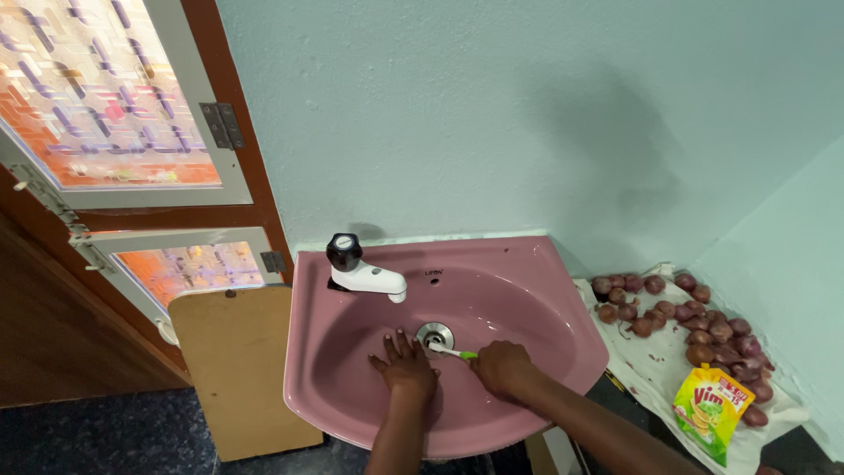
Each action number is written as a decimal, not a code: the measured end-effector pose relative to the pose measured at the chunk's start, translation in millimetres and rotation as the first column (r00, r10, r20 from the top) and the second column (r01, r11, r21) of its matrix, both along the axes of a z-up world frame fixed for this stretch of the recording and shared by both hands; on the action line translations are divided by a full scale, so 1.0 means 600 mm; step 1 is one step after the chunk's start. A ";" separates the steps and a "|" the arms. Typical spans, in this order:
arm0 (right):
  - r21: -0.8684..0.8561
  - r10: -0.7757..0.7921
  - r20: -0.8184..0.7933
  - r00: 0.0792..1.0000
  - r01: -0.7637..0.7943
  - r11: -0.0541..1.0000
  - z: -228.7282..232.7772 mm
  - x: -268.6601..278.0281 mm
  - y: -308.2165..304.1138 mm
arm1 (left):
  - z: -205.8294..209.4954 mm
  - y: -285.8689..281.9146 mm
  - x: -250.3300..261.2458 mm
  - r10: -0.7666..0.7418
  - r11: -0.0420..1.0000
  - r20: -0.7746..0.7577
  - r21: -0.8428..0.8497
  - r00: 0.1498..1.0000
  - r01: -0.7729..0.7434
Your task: The person scrubs the inside of a pink bathroom sink using a toothbrush. They repeatedly wipe the basin surface and the drain area with the toothbrush while occasionally rinsing it under the running tap.
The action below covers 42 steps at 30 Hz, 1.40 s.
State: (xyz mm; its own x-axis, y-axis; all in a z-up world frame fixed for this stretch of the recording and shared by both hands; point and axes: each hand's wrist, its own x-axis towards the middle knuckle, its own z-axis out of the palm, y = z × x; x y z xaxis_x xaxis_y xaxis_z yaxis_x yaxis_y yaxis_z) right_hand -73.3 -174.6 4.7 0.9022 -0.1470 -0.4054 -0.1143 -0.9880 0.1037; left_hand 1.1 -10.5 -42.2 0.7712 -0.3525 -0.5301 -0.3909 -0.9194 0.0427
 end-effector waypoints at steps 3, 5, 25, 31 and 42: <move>-0.124 0.180 0.151 0.972 -0.162 0.979 0.012 -0.015 0.008 | 0.003 -0.001 -0.002 -0.003 1.000 0.018 -0.001 1.000 0.003; -0.225 0.253 0.268 0.930 -0.195 0.955 0.022 -0.019 0.012 | 0.004 0.000 -0.003 0.002 1.000 0.017 -0.008 1.000 -0.002; -0.279 0.343 0.282 0.896 -0.265 0.923 0.003 0.115 -0.060 | -0.003 -0.005 -0.001 -0.009 1.000 0.023 -0.013 1.000 0.009; -0.327 0.404 0.087 0.910 -0.357 0.875 -0.001 0.163 -0.057 | 0.009 -0.003 0.002 -0.010 1.000 -0.010 0.009 1.000 0.010; 0.179 0.121 0.210 0.970 -0.160 0.971 -0.008 0.053 -0.047 | 0.007 -0.009 0.001 0.018 1.000 -0.024 0.003 1.000 -0.018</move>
